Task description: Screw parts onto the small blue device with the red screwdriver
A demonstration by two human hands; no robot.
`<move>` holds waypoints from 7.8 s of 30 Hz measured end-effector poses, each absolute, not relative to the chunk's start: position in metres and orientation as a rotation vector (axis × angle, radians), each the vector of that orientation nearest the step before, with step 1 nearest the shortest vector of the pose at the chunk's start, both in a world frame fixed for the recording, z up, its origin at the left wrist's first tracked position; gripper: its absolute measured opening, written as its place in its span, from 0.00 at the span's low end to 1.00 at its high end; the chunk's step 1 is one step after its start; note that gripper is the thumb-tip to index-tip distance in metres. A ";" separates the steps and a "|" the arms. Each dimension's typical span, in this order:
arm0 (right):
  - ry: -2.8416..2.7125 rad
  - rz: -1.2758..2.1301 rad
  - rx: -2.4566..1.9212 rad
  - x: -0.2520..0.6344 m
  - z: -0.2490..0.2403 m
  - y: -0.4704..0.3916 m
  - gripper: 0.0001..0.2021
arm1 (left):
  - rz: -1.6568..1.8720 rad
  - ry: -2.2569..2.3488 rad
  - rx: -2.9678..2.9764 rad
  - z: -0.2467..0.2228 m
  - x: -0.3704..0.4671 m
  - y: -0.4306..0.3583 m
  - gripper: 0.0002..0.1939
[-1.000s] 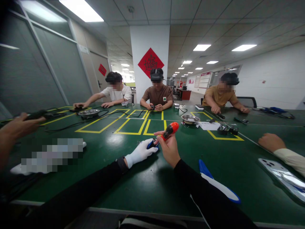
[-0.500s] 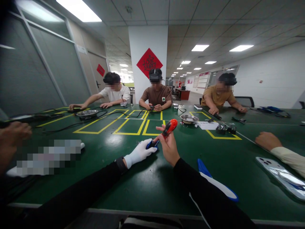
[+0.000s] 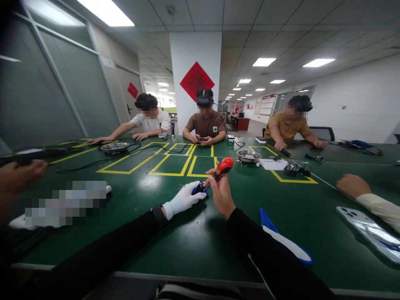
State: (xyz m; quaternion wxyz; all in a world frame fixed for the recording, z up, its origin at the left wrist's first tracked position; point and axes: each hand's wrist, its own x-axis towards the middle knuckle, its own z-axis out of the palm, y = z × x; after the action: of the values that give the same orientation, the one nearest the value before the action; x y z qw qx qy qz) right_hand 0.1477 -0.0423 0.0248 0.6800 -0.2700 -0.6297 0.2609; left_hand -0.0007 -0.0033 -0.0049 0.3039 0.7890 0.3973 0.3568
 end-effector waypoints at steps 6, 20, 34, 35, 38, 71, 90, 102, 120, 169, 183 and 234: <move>-1.397 0.566 -0.626 0.145 0.023 -0.041 0.12 | 0.935 1.053 2.069 -0.004 0.000 -0.005 0.13; -1.707 0.263 -0.905 0.157 0.024 -0.044 0.08 | 1.000 1.020 2.198 -0.012 -0.004 0.007 0.19; -1.681 0.290 -0.873 0.155 0.024 -0.046 0.10 | 0.945 1.025 2.117 -0.011 -0.002 0.004 0.18; -1.676 0.288 -0.877 0.155 0.024 -0.046 0.10 | 0.916 1.016 2.094 -0.011 -0.002 0.003 0.18; -1.653 0.301 -0.889 0.155 0.023 -0.045 0.10 | 0.885 0.971 2.065 -0.010 -0.003 0.002 0.17; -1.468 0.612 -0.689 0.150 0.031 -0.042 0.10 | 0.936 1.072 2.176 -0.002 -0.001 -0.003 0.14; -1.416 0.525 -0.835 0.152 0.027 -0.041 0.07 | 0.915 1.048 2.151 0.005 -0.003 -0.007 0.13; -1.448 1.000 -0.656 0.147 0.031 -0.051 0.10 | 0.965 1.050 2.220 0.002 -0.003 -0.004 0.10; -1.370 0.796 -0.679 0.148 0.025 -0.043 0.15 | 0.951 1.086 2.196 0.000 -0.003 -0.007 0.12; -1.383 0.772 -0.688 0.150 0.031 -0.047 0.12 | 0.925 1.105 2.241 0.002 -0.004 -0.008 0.10; -1.328 0.857 -0.625 0.147 0.031 -0.044 0.13 | 0.955 1.089 2.288 0.000 -0.005 -0.006 0.12; -1.569 0.360 -0.838 0.150 0.032 -0.052 0.14 | 0.896 1.107 2.163 0.000 -0.002 -0.006 0.15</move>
State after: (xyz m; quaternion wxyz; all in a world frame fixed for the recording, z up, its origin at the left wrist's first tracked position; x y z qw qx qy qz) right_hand 0.1501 -0.0522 0.0322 0.6159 -0.3638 -0.6811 0.1562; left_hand -0.0020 -0.0055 0.0002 0.2724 0.8038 0.4112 0.3327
